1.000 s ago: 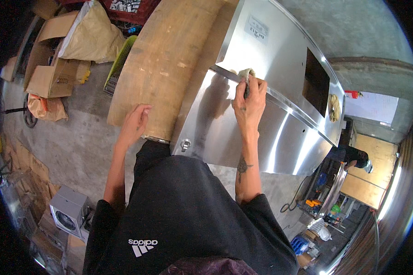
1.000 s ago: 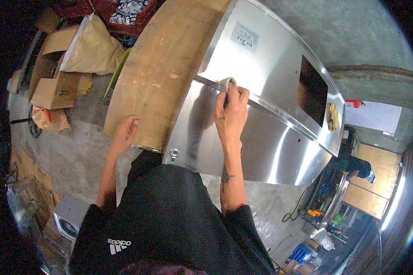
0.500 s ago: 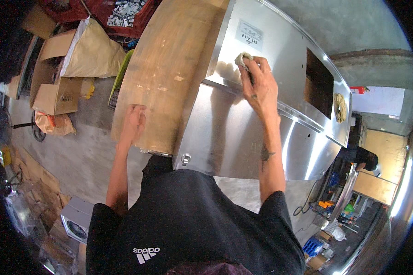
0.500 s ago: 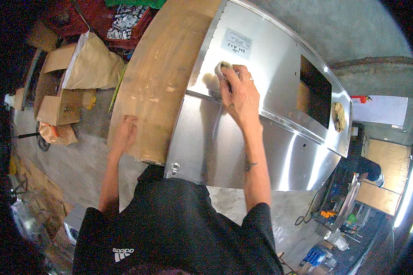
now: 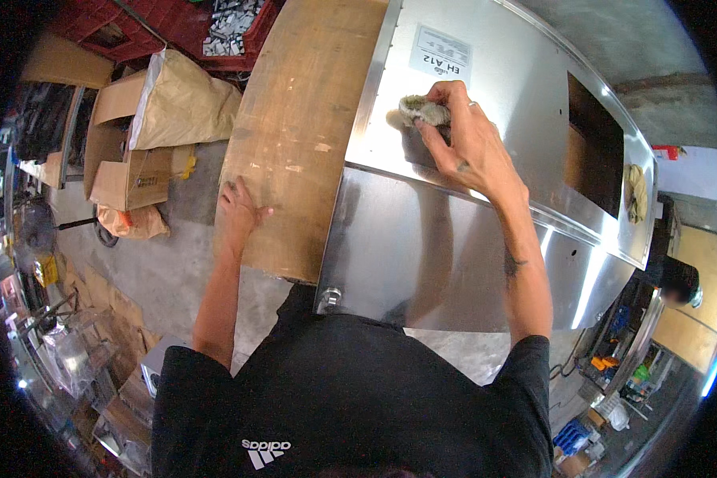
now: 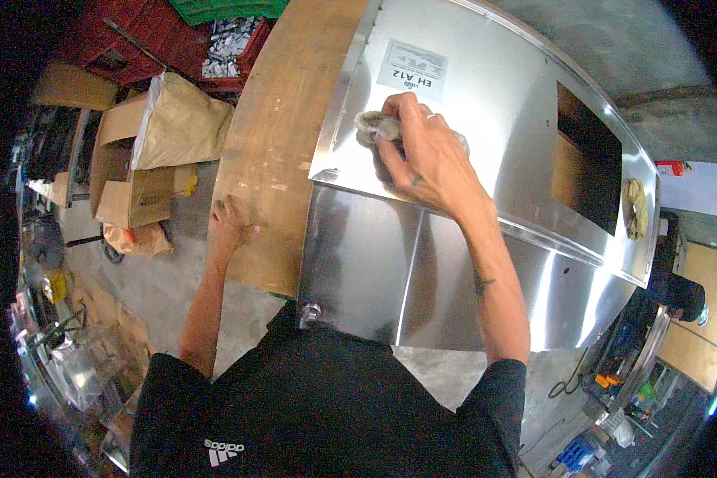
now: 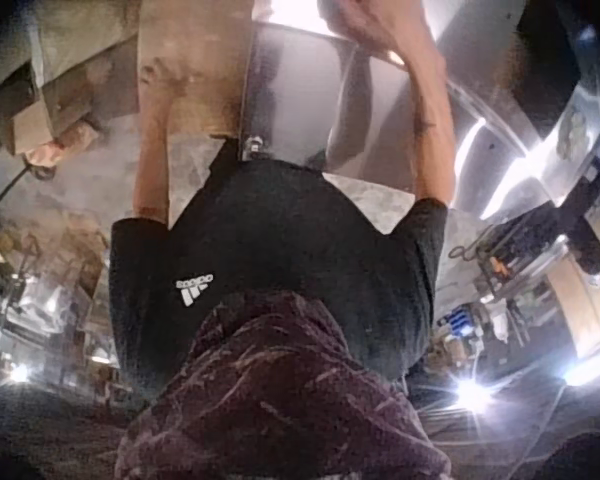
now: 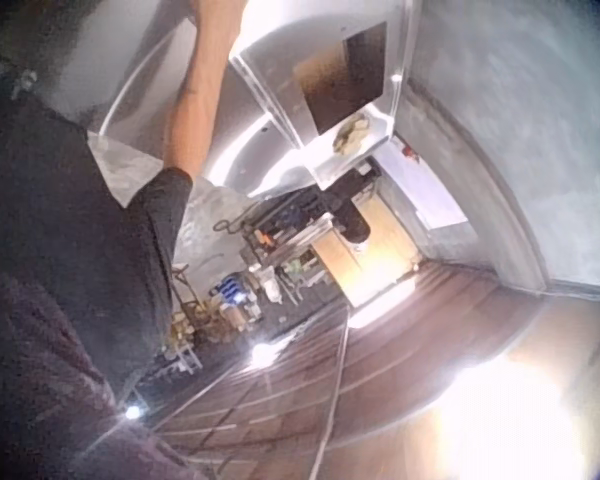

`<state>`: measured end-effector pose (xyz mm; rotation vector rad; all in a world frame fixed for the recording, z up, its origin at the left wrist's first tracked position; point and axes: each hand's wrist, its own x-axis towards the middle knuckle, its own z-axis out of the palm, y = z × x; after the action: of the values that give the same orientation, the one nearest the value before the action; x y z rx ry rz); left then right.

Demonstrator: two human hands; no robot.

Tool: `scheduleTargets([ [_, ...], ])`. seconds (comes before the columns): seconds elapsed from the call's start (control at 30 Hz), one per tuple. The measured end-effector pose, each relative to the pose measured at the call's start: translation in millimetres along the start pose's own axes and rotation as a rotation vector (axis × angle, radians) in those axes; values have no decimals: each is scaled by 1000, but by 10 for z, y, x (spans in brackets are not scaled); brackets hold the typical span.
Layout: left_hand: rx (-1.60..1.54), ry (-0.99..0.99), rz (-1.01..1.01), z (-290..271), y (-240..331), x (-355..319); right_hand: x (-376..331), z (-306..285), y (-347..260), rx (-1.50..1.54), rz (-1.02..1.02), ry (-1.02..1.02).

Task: The person applies a substance from a small container to a stainless steel surface using a stick, then wipes the surface with a cloth. The person dips the cloth into a bucket of water, wrings it out, and continues wiping the metal surface.

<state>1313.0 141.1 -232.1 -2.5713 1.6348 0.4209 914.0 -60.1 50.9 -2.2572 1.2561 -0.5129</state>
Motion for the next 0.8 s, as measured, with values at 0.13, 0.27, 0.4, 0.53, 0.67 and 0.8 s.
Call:
scheduleTargets([
  [0.13, -28, 30, 67, -25, 9, 31, 37, -218, -50, -193, -311, -159],
  [0.27, -49, 19, 14, -225, 173, -24, 96, -195, -93, -301, -425, -222],
  [0.4, -1, 72, 91, -78, 12, -15, 169, -80, -81, -305, -527, -271],
  [0.53, -8, 75, 62, -84, 68, -30, 151, -18, -64, -277, -557, -331],
  [0.67, -42, 102, 30, -226, 200, -67, 145, -120, -133, -180, -444, -416],
  [0.8, -29, 92, 53, -285, 261, -85, 128, -33, -31, -102, -477, -404],
])
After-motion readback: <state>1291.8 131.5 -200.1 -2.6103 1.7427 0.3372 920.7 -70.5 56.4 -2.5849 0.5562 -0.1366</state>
